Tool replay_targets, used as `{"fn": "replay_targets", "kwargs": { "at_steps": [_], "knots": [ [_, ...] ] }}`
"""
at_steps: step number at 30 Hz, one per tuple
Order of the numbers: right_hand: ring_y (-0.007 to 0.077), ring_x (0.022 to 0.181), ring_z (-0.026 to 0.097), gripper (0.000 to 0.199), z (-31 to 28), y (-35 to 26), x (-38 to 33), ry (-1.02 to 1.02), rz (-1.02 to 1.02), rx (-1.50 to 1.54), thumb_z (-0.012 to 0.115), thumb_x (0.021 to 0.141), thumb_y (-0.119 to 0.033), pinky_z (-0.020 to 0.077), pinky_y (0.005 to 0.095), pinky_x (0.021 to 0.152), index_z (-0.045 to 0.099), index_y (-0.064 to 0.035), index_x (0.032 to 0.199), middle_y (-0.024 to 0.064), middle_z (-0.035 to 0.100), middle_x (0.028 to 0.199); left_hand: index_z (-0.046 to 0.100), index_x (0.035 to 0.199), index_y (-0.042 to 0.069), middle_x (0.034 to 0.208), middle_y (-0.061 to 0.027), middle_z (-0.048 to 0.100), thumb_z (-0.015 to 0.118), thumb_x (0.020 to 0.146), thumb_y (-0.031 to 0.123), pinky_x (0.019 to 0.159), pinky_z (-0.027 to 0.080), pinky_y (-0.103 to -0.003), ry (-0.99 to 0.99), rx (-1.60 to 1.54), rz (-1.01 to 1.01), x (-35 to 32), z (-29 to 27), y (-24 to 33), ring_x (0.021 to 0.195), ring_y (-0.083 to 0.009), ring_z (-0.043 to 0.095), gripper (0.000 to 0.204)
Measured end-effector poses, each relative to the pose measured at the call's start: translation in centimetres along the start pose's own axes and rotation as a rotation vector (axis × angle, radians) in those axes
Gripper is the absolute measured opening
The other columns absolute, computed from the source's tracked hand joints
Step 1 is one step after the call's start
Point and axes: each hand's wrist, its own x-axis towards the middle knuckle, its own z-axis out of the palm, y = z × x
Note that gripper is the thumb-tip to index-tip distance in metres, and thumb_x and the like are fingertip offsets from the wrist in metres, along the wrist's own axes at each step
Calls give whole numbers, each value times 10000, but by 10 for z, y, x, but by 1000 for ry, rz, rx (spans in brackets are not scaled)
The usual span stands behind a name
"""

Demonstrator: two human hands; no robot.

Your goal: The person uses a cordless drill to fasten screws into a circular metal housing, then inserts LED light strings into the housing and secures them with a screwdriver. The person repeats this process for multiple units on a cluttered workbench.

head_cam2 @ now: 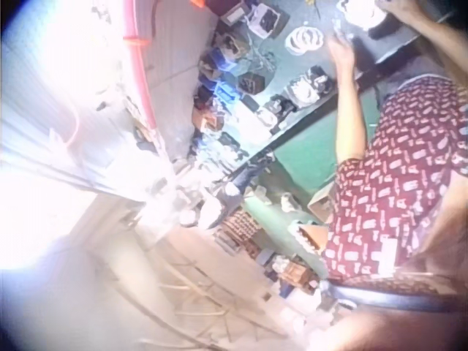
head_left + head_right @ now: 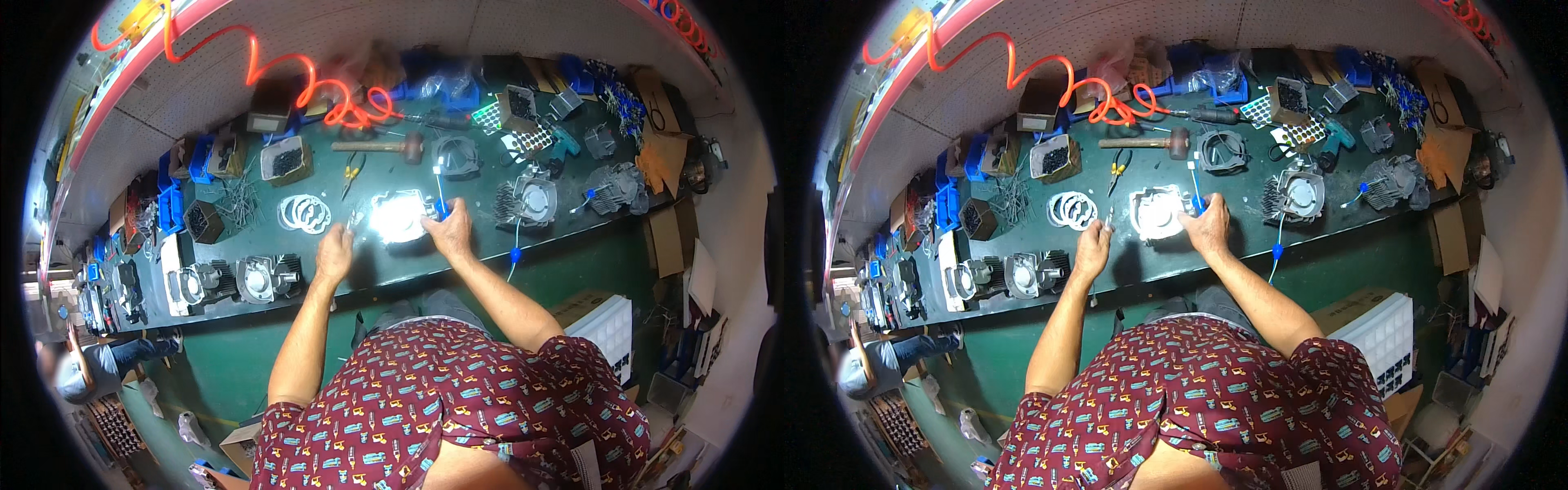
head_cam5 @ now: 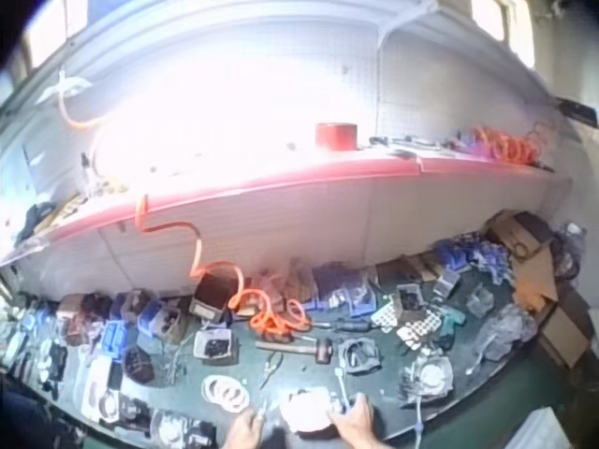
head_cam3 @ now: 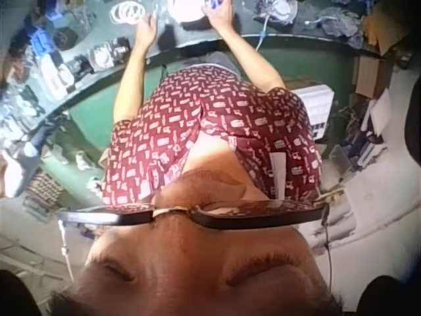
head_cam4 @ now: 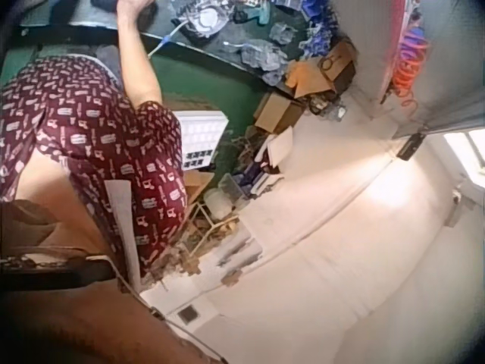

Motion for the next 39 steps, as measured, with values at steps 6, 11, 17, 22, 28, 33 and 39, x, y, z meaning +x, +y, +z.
{"fn": "replay_targets", "kwargs": {
  "at_steps": [6,11,17,22,28,33,39],
  "knots": [
    [409,926,683,557,3,-8,43,-203,-149,138,851,689,-281,536,479,814,563,-34,1098,216,704,964,671,973,42,796,-197,630,593,966,300,720,481,-476,-217,88,-141,-26,-2,10,790,-375,604,269],
    [371,972,685,581,5,-10,55,-297,-186,177,856,685,-233,538,446,855,546,2,1117,211,694,1024,633,848,-16,607,-105,478,615,963,231,588,421,-377,-174,-18,-108,-47,7,7,584,-171,456,273],
    [371,988,685,591,4,-14,59,-331,-209,162,862,689,-237,540,441,876,547,7,1124,213,696,1035,683,977,-26,676,2,515,598,993,172,599,417,-310,-164,-196,-66,-44,19,14,651,-95,452,216],
    [365,992,688,632,11,-2,62,-340,-191,148,878,673,-280,542,440,872,552,6,1133,212,697,1044,689,1048,-32,740,11,569,593,1002,179,637,437,-288,-221,-256,-87,-35,27,8,694,-87,489,237],
    [361,976,690,632,10,-5,62,-378,-142,207,876,666,-273,545,434,862,554,6,1133,215,696,1036,715,1028,0,760,60,592,588,1012,187,587,399,-252,-344,-585,-148,-18,36,-3,662,-51,479,227],
    [365,961,690,626,10,-6,62,-366,-182,175,874,669,-267,547,435,852,553,7,1130,214,693,1017,683,1038,20,595,95,316,569,1026,202,465,221,-216,-705,-1020,-565,-1,20,-9,498,-43,269,215],
    [371,961,689,615,11,-8,63,-371,-170,161,874,670,-255,546,437,849,553,5,1126,215,693,1008,706,993,23,620,92,416,600,1000,204,479,275,-232,-562,-847,-417,0,21,-2,515,-42,325,210]
  ]
}}
